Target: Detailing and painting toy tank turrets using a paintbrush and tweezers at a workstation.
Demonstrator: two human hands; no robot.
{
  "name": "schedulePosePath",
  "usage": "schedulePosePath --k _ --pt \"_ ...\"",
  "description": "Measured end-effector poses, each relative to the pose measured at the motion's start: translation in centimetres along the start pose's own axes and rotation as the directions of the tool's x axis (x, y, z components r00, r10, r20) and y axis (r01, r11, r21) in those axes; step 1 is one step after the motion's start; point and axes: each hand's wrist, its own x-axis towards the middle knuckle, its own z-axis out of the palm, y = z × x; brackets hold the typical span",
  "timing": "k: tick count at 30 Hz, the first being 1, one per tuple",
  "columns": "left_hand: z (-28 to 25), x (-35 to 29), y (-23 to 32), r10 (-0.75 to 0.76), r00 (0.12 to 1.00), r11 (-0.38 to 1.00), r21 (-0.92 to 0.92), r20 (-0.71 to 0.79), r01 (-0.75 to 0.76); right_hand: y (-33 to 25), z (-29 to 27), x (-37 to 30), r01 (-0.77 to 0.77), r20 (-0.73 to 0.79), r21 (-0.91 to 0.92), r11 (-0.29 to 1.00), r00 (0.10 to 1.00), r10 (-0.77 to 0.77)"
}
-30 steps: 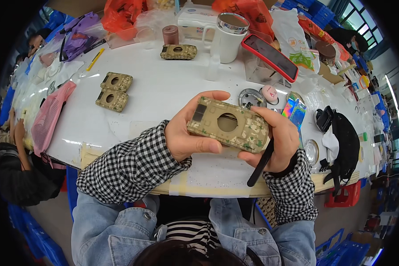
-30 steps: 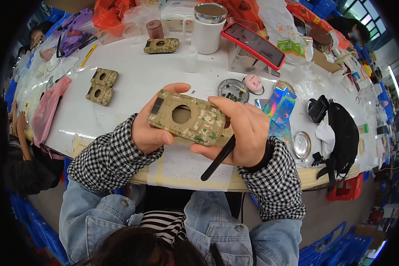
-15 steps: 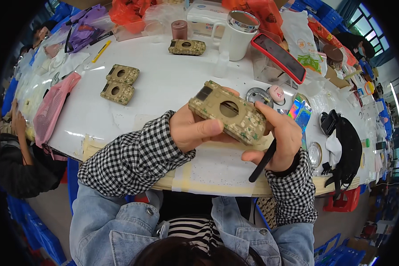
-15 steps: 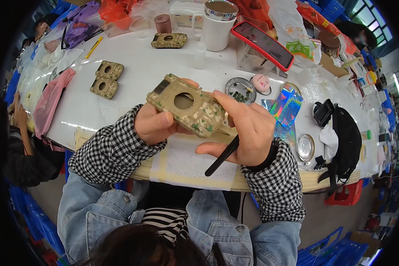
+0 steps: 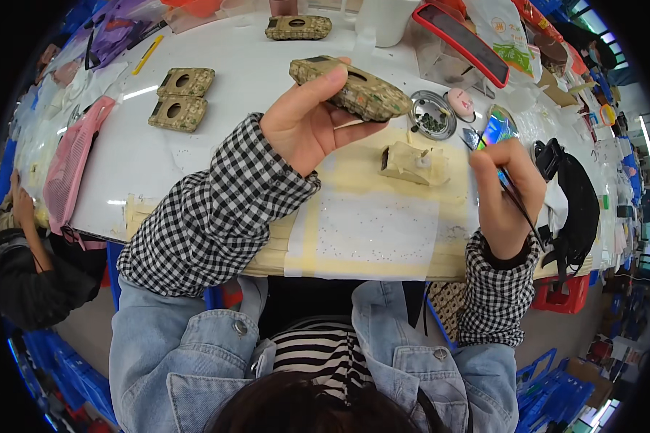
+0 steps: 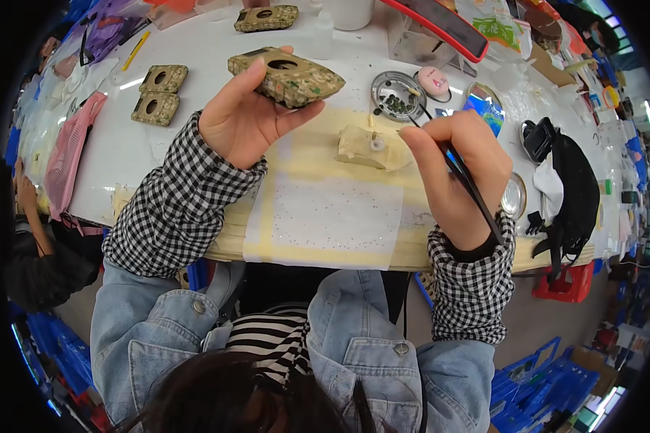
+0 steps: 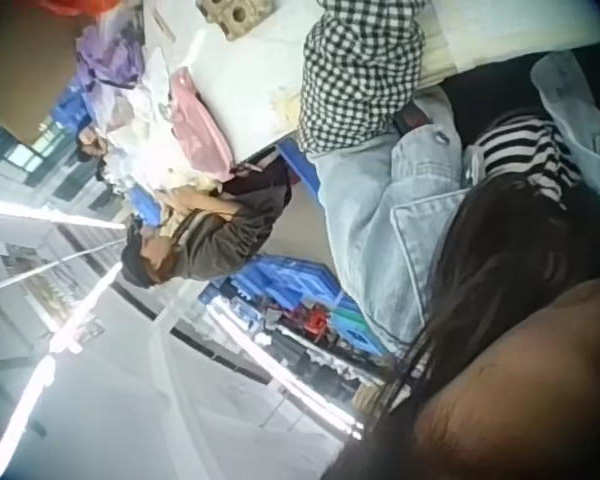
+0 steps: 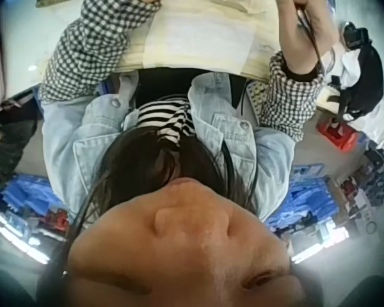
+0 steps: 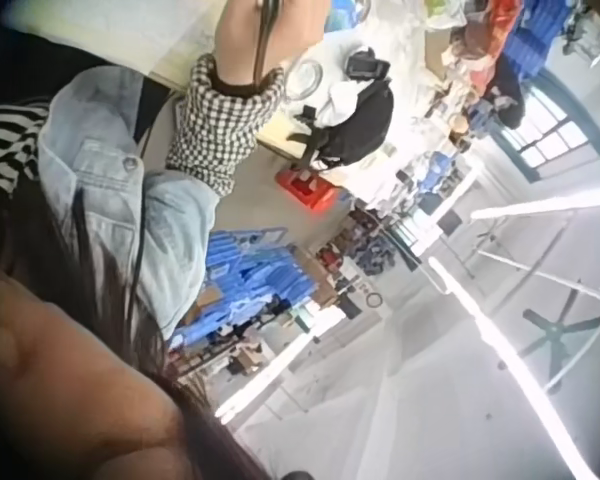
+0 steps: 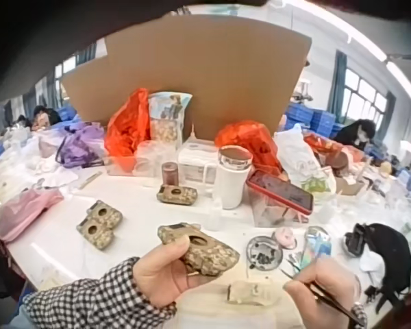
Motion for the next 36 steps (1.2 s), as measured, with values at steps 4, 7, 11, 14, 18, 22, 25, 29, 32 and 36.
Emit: schedulePosePath --k 4,7,11,14,18,22,25,29,32,36 --pt "-0.2 0.1 -0.1 0.0 1.0 1.0 0.005 -0.023 0.0 0.2 1.0 -0.3 -0.04 0.022 -0.026 0.999 0.999 0.04" --pt "-0.4 0.0 -0.1 -0.006 1.0 1.0 -0.006 -0.026 0.006 0.0 1.5 -0.3 0.067 0.032 -0.177 0.982 0.998 -0.062" --pt "-0.2 0.0 0.1 -0.007 1.0 1.0 -0.021 -0.025 0.006 0.9 2.7 -0.4 0.161 0.034 -0.287 0.944 0.987 -0.158" --pt "-0.2 0.0 0.0 -0.02 1.0 1.0 -0.017 -0.017 0.02 1.0 3.1 -0.4 0.172 0.055 -0.33 0.928 0.985 -0.163" --pt "-0.2 -0.1 -0.1 -0.043 0.998 0.999 0.011 -0.037 0.043 0.8 3.2 -0.2 0.18 0.069 -0.313 0.932 0.984 -0.167" --pt "-0.3 0.0 -0.1 -0.06 0.998 0.998 0.034 -0.031 0.061 0.8 2.9 -0.3 0.165 0.075 -0.298 0.94 0.986 -0.149" --pt "0.0 -0.1 0.0 -0.08 0.996 0.993 0.086 -0.046 0.084 0.2 2.4 -0.2 0.14 0.045 -0.289 0.947 0.99 -0.132" --pt "0.4 -0.2 0.1 -0.131 0.991 0.986 0.104 -0.027 0.133 -1.8 1.1 0.4 0.105 -0.141 -0.231 0.967 0.98 -0.14" --pt "0.7 -0.6 -0.1 -0.152 0.988 0.978 0.145 -0.02 0.153 -2.8 0.8 0.2 0.102 -0.257 -0.018 0.995 0.961 -0.103" --pt "1.0 -0.8 -0.2 -0.201 0.978 0.975 0.101 0.05 0.196 -3.0 2.0 -0.4 0.097 -0.224 0.247 0.964 0.974 -0.04"
